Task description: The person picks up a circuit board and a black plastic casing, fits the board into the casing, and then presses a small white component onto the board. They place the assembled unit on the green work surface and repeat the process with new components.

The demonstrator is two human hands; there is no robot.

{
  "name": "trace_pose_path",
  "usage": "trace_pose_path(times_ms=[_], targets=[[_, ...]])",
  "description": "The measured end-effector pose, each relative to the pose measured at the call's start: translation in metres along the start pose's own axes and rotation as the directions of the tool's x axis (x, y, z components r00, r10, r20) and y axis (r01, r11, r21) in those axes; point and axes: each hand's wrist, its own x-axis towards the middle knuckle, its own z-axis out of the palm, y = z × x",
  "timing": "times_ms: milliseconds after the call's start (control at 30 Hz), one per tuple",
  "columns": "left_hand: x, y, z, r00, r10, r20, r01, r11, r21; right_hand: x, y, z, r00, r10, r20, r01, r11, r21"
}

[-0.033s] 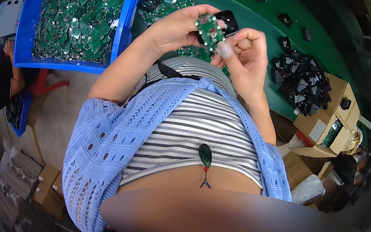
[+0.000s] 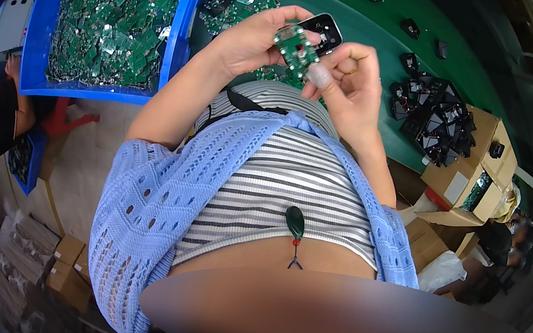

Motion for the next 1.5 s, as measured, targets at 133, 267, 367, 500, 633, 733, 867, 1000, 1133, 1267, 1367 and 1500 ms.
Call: trace_pose_path(times_ms=[133,267,367,500,633,733,867,1000,1133,1267,1367,1500], targets=[[-0.004,-0.007,0.012,0.986,0.064,-0.156,-0.053,0.996,0.077,-0.003,0.004,-0.004,0.992,-0.123,0.011,0.115,0.885,-0.451],[-0.009,-0.010,0.024,0.952,0.202,-0.230,-0.162,0.970,0.182,0.012,0.003,-0.010,0.802,-0.585,0.116,0.448,0.462,-0.765],[-0.011,-0.009,0.030,0.942,0.211,-0.261,-0.173,0.972,0.162,0.014,0.006,-0.012,0.771,-0.589,0.243,0.578,0.486,-0.656],[-0.012,-0.005,0.030,0.914,0.176,-0.366,-0.128,0.980,0.152,0.023,0.009,-0.014,0.751,-0.604,0.268,0.621,0.506,-0.599],[-0.011,-0.009,0.030,0.906,0.251,-0.340,-0.223,0.968,0.119,0.034,0.008,-0.017,0.656,-0.688,0.311,0.671,0.343,-0.658],[-0.013,-0.011,0.033,0.887,0.322,-0.331,-0.284,0.946,0.158,0.037,0.004,-0.015,0.630,-0.729,0.269,0.600,0.236,-0.765],[-0.014,-0.014,0.038,0.879,0.355,-0.318,-0.321,0.934,0.157,0.042,0.004,-0.012,0.648,-0.746,0.152,0.463,0.227,-0.857],[-0.014,-0.015,0.036,0.833,0.496,-0.246,-0.398,0.845,0.357,0.044,0.003,-0.009,0.663,-0.727,0.178,0.500,0.252,-0.829],[-0.013,-0.019,0.031,0.789,0.578,-0.207,-0.417,0.752,0.511,0.044,0.005,-0.008,0.692,-0.694,0.197,0.491,0.253,-0.834],[-0.012,-0.021,0.030,0.779,0.592,-0.206,-0.418,0.736,0.532,0.046,0.007,-0.007,0.706,-0.675,0.214,0.486,0.242,-0.840],[-0.013,-0.020,0.030,0.778,0.581,-0.237,-0.378,0.736,0.562,0.044,0.009,-0.005,0.709,-0.668,0.226,0.489,0.236,-0.840],[-0.014,-0.017,0.035,0.737,0.641,-0.214,-0.418,0.681,0.601,0.044,0.011,-0.008,0.717,-0.660,0.225,0.506,0.271,-0.819]])
